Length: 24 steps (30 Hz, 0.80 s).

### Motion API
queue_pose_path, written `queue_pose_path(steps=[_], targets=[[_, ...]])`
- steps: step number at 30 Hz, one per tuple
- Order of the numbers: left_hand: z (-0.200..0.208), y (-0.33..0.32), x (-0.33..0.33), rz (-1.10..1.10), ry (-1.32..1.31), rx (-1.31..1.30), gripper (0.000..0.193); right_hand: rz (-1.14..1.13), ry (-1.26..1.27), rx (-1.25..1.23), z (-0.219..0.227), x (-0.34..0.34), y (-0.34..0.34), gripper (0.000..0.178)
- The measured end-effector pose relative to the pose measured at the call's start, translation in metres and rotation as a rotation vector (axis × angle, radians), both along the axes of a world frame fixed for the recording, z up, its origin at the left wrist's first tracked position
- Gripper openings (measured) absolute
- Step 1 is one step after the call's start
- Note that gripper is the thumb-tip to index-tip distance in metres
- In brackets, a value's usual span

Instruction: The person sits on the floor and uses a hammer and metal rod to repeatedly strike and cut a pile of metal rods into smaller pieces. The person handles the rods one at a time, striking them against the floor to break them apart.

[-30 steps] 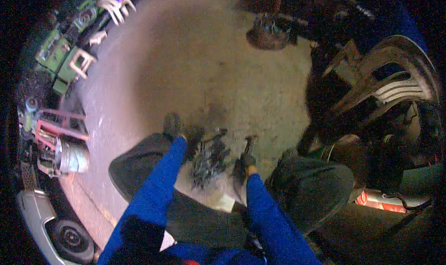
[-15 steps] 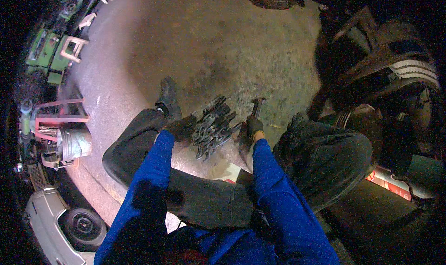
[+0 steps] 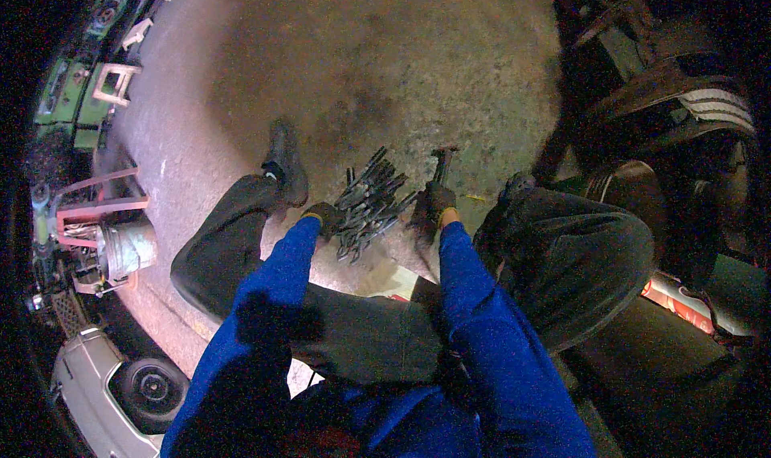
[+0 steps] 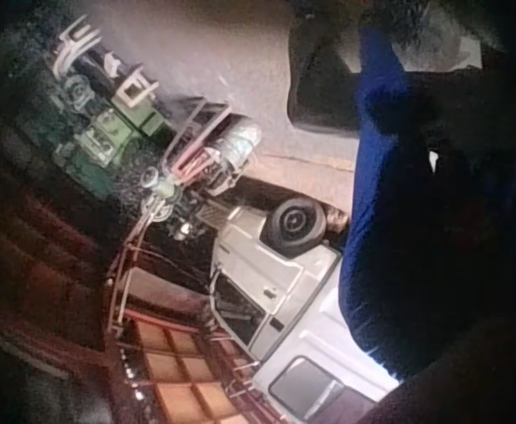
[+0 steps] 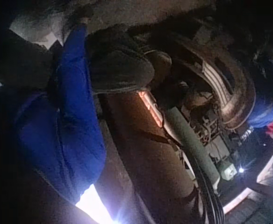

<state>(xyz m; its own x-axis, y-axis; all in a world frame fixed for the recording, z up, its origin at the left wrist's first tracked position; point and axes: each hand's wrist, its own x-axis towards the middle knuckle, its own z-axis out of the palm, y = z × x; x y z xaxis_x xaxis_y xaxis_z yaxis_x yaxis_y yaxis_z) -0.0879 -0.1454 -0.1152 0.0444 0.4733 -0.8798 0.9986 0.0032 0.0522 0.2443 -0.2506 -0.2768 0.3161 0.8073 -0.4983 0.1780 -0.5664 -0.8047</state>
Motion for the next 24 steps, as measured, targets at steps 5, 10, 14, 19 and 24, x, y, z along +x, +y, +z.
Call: queue_pose_path(steps=[5,10,14,19,24], targets=[[0.009,0.001,-0.001,-0.237,0.107,0.037,0.062,-0.034,0.066,-0.021,0.02,-0.015,0.0,0.043],[0.006,-0.007,-0.001,-0.338,-0.045,0.189,0.06,0.219,-0.283,0.201,0.024,-0.027,-0.007,0.04],[0.024,-0.011,-0.028,-0.24,-0.042,0.28,0.058,0.599,-0.459,0.107,0.041,-0.065,-0.007,0.038],[0.029,0.017,0.037,-0.235,-0.205,0.339,0.056,0.483,-0.617,0.151,0.006,0.005,-0.002,0.027],[0.028,0.004,0.003,-0.157,-0.152,0.318,0.054,0.573,-0.541,0.089,0.024,-0.026,-0.009,0.025]])
